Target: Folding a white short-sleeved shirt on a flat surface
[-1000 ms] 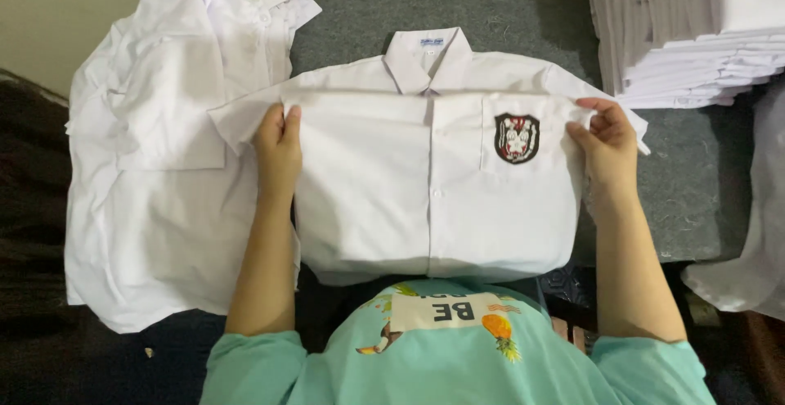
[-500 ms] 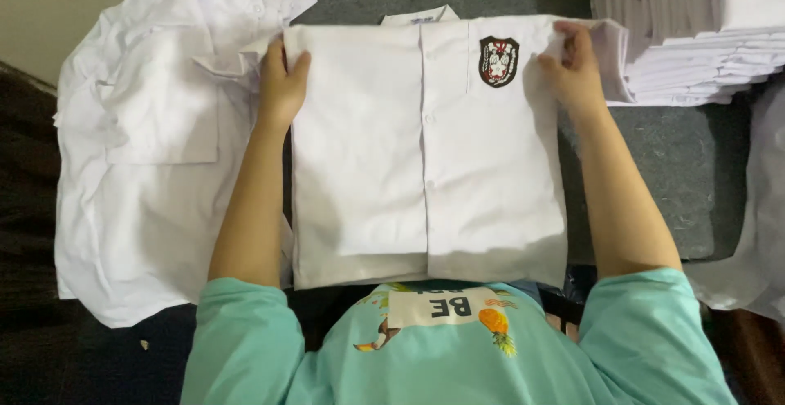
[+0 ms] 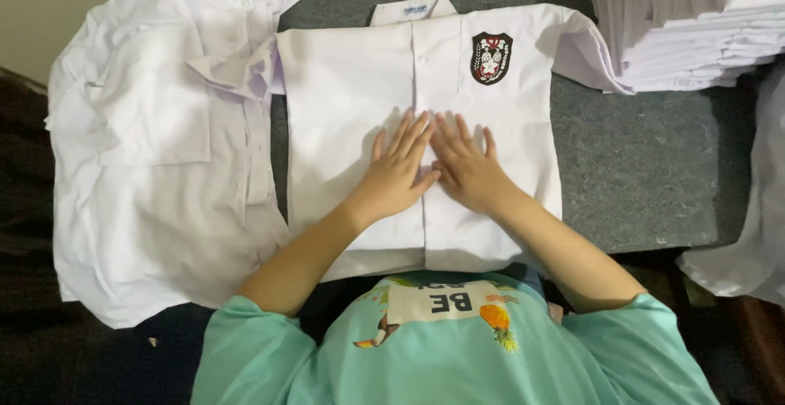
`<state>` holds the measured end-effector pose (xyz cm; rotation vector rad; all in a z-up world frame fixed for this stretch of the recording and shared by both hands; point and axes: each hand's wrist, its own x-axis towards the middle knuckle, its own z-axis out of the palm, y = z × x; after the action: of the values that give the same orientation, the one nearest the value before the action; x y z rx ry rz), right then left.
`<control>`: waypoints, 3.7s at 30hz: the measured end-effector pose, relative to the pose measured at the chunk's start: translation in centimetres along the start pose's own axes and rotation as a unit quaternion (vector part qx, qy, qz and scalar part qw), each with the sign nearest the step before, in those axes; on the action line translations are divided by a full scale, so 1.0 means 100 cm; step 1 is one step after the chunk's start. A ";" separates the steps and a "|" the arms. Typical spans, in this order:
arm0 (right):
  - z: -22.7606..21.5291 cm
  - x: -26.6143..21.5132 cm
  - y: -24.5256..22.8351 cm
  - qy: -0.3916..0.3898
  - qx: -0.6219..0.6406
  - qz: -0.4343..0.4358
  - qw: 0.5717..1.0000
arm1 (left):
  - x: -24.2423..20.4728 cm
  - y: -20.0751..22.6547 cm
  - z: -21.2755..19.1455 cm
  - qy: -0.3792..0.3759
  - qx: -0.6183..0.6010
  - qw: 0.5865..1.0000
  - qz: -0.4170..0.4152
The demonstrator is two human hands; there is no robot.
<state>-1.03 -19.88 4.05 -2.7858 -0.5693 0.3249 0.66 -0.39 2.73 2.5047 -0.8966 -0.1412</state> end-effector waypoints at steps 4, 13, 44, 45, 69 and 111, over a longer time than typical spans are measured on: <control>0.016 -0.002 0.017 -0.033 -0.040 0.017 0.999 | -0.001 -0.005 0.007 -0.080 0.096 0.992 0.006; -0.022 -0.057 0.073 -0.011 -0.036 0.259 0.965 | -0.005 -0.002 0.004 -0.084 0.103 0.991 -0.006; -0.009 -0.037 0.066 0.098 -0.046 0.238 0.965 | 0.047 0.021 0.045 -0.037 0.085 0.993 -0.075; -0.010 -0.038 0.039 0.079 -0.040 0.187 0.978 | 0.049 0.026 0.048 -0.013 0.072 0.995 -0.068; 0.038 -0.086 -0.004 0.080 -0.003 0.075 0.994 | -0.010 0.073 0.055 0.014 0.070 0.997 -0.028; 0.040 -0.036 -0.045 0.111 0.032 0.003 0.993 | -0.049 -0.017 0.019 0.082 0.092 0.989 -0.088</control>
<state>-6.91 -16.43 2.27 -2.7134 -0.4880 0.0334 -2.67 2.99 -0.03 2.7180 -0.6470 0.0928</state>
